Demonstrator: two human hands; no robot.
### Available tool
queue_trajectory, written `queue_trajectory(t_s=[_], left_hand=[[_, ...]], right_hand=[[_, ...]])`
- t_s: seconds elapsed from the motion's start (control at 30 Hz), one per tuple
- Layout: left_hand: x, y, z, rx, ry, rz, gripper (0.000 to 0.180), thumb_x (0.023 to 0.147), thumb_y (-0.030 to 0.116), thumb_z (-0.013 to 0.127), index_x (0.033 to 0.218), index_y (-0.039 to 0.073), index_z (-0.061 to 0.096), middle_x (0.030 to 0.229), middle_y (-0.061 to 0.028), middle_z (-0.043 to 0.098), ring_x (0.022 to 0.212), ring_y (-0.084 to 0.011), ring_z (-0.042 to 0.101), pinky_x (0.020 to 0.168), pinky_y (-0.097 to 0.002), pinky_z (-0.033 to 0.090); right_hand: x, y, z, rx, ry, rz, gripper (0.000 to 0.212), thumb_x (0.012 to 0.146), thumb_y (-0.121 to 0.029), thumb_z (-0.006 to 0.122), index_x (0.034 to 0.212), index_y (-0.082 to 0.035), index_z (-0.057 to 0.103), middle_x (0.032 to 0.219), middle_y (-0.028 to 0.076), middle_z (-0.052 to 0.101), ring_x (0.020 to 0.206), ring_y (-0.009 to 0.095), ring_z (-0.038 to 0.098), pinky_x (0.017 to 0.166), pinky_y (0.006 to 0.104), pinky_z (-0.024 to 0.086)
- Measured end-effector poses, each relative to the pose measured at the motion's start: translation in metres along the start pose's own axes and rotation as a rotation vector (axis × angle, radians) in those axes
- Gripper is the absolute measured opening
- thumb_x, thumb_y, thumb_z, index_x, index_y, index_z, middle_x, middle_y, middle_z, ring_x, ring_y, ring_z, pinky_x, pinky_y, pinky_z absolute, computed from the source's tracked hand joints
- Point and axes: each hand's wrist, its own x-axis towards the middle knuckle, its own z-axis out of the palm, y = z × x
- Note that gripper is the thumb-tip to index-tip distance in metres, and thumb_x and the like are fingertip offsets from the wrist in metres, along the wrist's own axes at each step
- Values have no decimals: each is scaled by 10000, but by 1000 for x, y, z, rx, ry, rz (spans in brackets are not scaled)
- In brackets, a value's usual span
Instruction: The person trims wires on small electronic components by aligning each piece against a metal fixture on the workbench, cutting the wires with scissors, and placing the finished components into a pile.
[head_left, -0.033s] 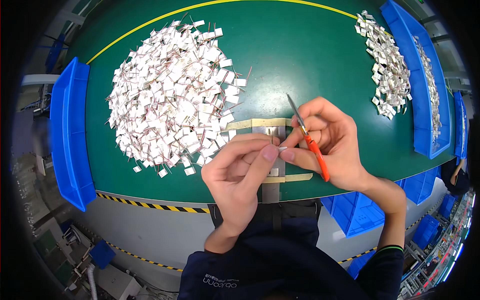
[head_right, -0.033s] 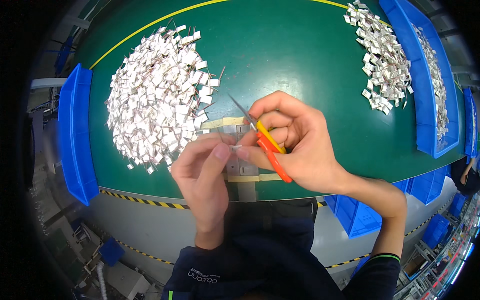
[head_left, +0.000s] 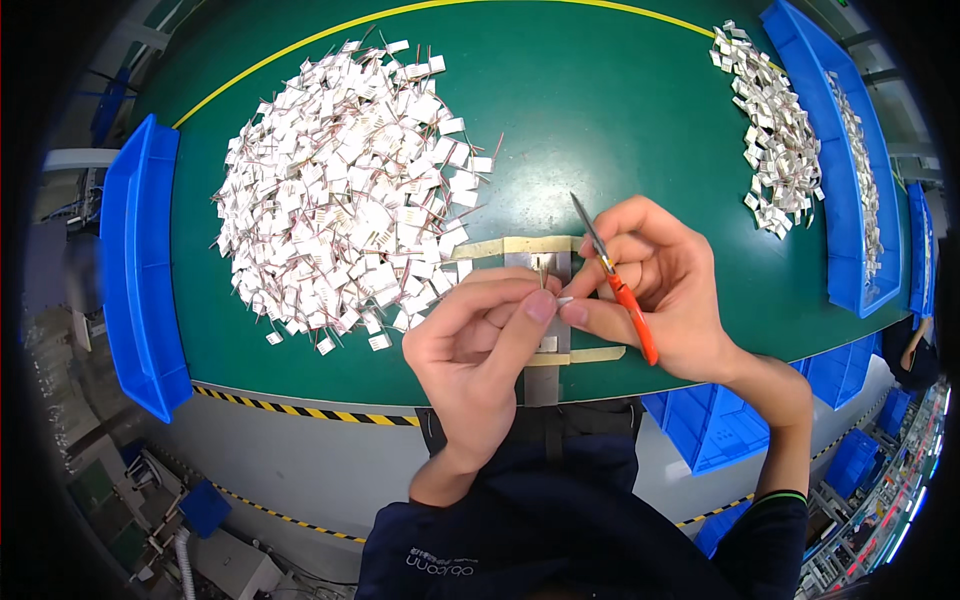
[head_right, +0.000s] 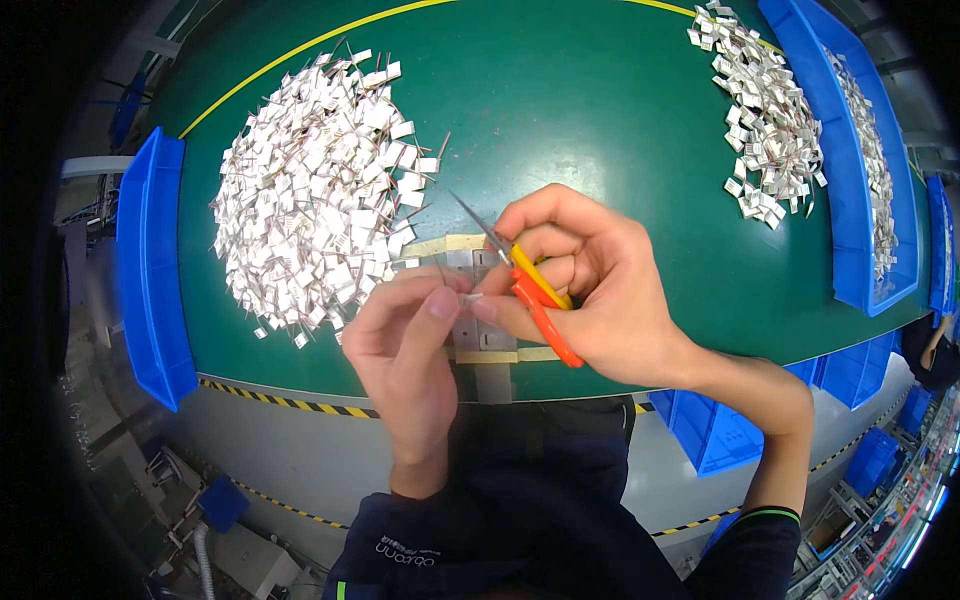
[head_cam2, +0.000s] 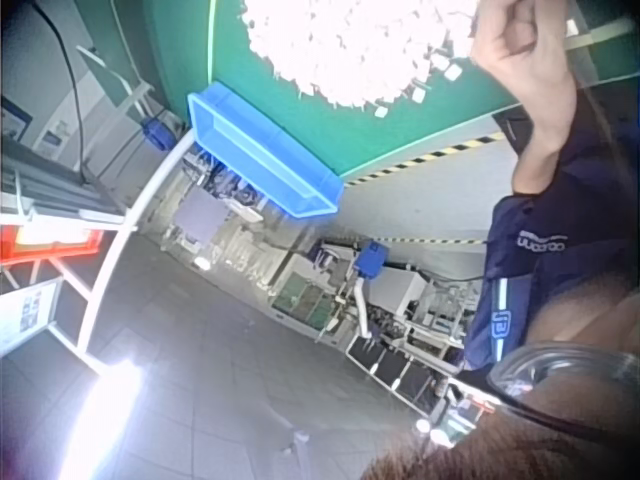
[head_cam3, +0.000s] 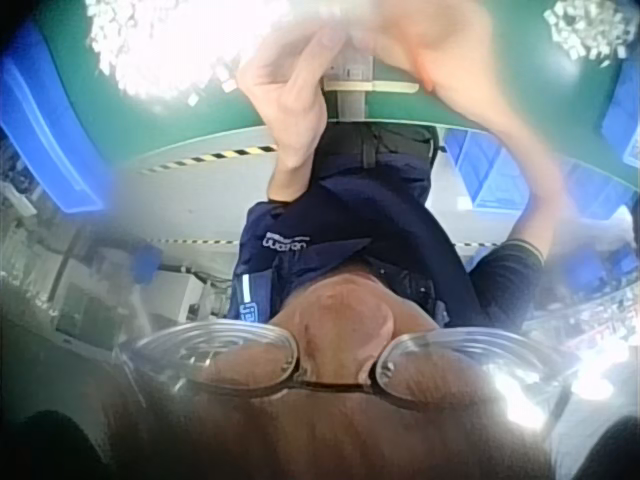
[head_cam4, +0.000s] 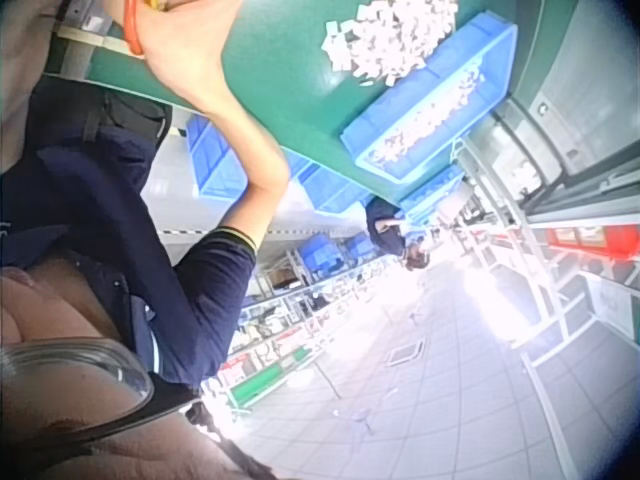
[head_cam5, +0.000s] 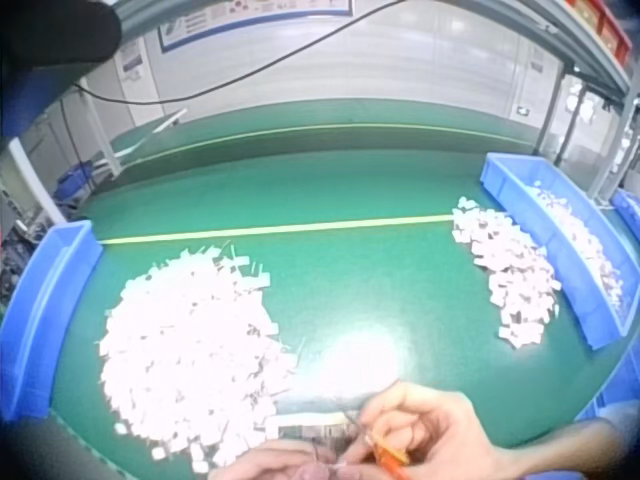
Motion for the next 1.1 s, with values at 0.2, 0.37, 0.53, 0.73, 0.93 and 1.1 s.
queue_trajectory(t_s=[0.2,0.37,0.53,0.73,0.93,1.1], left_hand=[[1,1,-1,86,-18,65,97,852,-69,642,932,-121,624,954,-172,652,872,-182,640,799,-274,511],[1,5,-4,164,-28,58,93,820,-89,656,908,-109,635,897,-166,662,869,-199,636,818,-289,500],[2,7,-7,170,-37,52,85,810,-99,657,893,-100,639,880,-156,664,854,-190,627,789,-279,486],[2,8,-11,45,-76,-5,65,822,-93,636,881,-91,608,869,-147,636,817,-169,598,757,-274,468],[0,10,-12,-73,-68,-108,95,816,27,608,779,-16,531,793,-103,553,748,-167,539,714,-276,436],[0,9,-16,-197,-134,-107,77,823,-30,611,791,-37,541,800,-102,535,748,-152,541,710,-260,449]], right_hand=[[-1,-1,2,-34,-24,13,400,780,67,724,1100,2,492,839,77,665,755,53,635,632,163,461],[-1,0,0,-105,-82,-22,386,789,58,721,1101,11,498,815,54,651,777,53,634,685,174,461],[-1,-4,0,-109,-111,21,383,791,59,717,1104,11,500,821,53,656,776,40,626,679,167,451],[0,-15,-4,-115,-187,111,431,739,63,756,1071,16,486,831,113,661,800,127,675,704,220,483],[5,-22,-15,-41,-381,153,429,731,-25,782,1051,44,505,769,109,664,703,85,644,638,182,435],[6,-26,-17,-23,-424,309,449,697,-50,800,1016,60,505,732,160,671,662,146,669,630,219,469]])
